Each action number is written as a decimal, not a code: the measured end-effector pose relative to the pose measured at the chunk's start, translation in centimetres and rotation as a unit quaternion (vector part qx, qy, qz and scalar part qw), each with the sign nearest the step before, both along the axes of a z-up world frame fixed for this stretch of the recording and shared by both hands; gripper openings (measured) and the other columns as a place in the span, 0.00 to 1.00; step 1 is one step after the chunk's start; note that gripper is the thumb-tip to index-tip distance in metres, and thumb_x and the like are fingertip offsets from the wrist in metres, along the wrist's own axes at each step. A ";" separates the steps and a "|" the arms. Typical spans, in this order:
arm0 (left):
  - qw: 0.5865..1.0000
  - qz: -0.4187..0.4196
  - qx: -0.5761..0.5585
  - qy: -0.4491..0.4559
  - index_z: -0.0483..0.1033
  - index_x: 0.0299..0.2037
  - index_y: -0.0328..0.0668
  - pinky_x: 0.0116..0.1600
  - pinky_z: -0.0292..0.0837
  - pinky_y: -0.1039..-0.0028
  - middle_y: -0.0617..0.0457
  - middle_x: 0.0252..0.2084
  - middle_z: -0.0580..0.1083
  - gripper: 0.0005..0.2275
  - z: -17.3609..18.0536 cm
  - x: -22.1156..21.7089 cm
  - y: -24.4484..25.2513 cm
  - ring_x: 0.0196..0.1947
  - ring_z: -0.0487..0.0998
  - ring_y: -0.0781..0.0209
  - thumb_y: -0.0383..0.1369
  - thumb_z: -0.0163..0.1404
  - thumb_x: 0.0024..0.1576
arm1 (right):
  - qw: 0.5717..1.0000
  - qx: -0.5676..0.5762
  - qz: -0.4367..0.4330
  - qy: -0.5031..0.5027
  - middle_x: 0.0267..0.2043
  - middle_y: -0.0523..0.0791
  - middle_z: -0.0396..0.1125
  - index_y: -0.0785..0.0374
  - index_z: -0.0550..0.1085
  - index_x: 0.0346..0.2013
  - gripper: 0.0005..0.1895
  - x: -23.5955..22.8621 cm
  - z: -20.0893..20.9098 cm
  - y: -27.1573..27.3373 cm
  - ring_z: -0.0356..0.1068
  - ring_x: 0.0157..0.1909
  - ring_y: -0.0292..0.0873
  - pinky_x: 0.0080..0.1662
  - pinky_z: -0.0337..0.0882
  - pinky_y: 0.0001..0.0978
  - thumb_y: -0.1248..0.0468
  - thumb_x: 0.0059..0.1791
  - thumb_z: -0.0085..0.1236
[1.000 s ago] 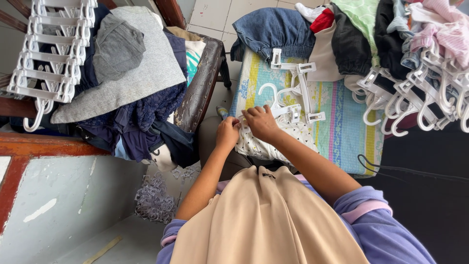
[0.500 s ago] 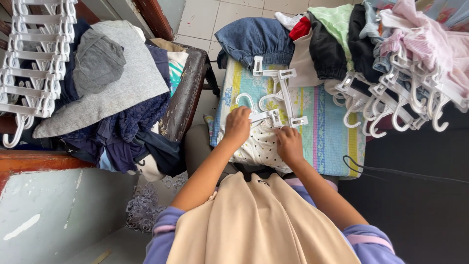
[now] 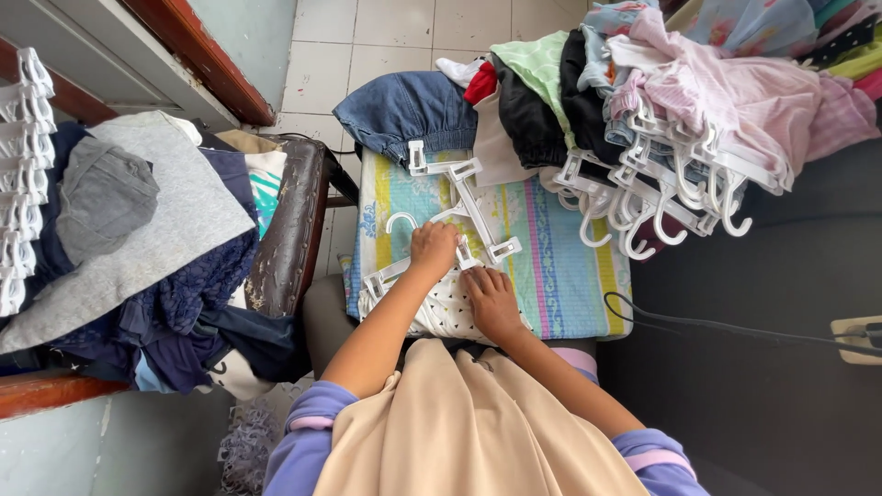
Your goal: Hanging children's clothing items onto plastic hangers from a pile.
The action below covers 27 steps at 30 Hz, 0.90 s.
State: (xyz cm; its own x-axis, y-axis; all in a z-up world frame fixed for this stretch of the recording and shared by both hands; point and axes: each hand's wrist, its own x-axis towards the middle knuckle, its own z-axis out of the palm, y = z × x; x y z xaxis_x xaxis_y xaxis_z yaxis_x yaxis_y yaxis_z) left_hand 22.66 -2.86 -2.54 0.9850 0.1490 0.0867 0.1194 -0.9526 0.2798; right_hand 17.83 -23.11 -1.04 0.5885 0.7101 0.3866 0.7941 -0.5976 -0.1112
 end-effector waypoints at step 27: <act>0.976 0.024 -0.213 0.021 0.80 0.51 0.49 0.53 0.74 0.51 0.44 0.41 0.79 0.11 13.6 -5.4 4.5 0.46 0.81 0.37 0.38 0.50 0.63 | 0.993 -0.075 -0.072 0.062 0.42 0.43 0.70 0.54 0.75 0.51 0.19 4.8 1.4 6.9 0.74 0.42 0.45 0.37 0.76 0.34 0.57 0.46 0.64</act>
State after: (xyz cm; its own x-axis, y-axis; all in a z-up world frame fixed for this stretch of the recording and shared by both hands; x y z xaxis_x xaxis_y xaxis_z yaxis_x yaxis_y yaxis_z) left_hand 17.21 1.63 11.10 0.9775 0.2082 -0.0340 0.1807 -0.7435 0.6438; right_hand 22.60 -16.20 0.35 0.7250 0.6587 0.2013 0.6845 -0.7215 -0.1044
